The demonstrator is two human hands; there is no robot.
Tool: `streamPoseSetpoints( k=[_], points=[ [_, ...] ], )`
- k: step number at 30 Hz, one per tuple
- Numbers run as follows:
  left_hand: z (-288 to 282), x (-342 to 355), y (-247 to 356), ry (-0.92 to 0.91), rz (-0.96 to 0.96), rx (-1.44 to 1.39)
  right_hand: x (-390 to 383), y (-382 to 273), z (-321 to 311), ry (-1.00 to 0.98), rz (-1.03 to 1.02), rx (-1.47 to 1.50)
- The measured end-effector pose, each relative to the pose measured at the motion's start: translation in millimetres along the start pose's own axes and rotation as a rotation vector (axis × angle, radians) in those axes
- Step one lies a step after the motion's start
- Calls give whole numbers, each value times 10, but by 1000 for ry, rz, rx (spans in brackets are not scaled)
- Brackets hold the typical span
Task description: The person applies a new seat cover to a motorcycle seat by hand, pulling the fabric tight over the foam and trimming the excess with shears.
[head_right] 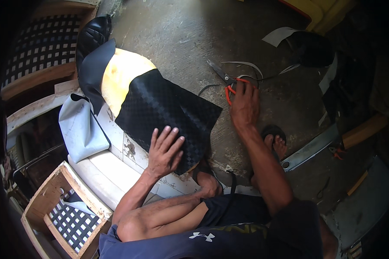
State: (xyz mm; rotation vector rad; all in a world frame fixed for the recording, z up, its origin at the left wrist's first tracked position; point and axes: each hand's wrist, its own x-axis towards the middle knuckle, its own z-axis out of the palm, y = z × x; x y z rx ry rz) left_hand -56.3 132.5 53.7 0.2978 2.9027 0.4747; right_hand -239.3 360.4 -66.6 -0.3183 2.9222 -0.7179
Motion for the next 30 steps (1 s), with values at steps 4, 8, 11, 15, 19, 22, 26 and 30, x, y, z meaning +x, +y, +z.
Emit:
streamPoseSetpoints(
  k=[4, 8, 11, 15, 19, 22, 26, 30],
  points=[
    [210, -45, -146, 59, 26, -14, 4, -1, -90, -150, 158, 169],
    [204, -14, -201, 61, 19, -9, -288, -58, -263, -344, 500, 614],
    [263, 116, -210, 89, 30, -33, -788, -230, -514, -305, 732, 967],
    [169, 369, -250, 141, -30, -5, -1542, -590, -850, -533, 866, 1186],
    [135, 858, -149, 206, -84, 11, -2187, -584, -751, -616, 733, 1356],
    [103, 1033, -85, 223, -113, 22, -2267, -829, -688, -471, 839, 1513],
    [149, 949, -150, 223, -110, 52, -2049, -990, -665, -561, 719, 1393],
    [141, 947, -135, 199, -110, 38, -1905, -907, -495, -500, 690, 1405]
  ],
)
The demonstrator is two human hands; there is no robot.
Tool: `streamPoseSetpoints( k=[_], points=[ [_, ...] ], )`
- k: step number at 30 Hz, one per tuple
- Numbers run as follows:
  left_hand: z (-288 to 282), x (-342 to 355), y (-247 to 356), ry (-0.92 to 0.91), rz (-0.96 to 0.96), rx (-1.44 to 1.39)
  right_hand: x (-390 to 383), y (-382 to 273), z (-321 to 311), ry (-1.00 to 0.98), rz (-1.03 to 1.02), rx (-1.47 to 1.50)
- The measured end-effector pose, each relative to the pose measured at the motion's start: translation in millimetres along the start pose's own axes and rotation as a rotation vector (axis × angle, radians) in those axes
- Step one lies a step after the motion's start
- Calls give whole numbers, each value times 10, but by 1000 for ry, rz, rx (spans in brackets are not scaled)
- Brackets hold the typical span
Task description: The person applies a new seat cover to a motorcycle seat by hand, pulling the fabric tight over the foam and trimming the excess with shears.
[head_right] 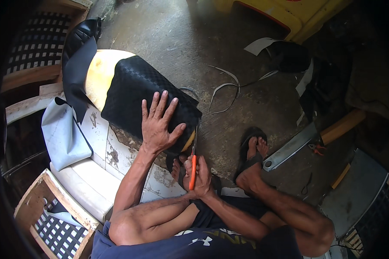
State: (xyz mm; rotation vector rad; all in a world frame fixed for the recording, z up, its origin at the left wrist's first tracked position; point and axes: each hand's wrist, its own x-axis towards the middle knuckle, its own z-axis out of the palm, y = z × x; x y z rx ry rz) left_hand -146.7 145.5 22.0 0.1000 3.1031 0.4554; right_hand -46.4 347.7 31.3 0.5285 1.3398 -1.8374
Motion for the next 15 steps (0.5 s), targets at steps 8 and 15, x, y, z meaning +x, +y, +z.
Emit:
streamPoseSetpoints(
  k=[8, 15],
  points=[
    [-3, 12, -5, -23, -8, 10, 110, -175, -144, -35, 15, -97],
    [14, 32, -11, -30, -2, 22, -53, -285, -162, -89, 101, -52]
  ],
)
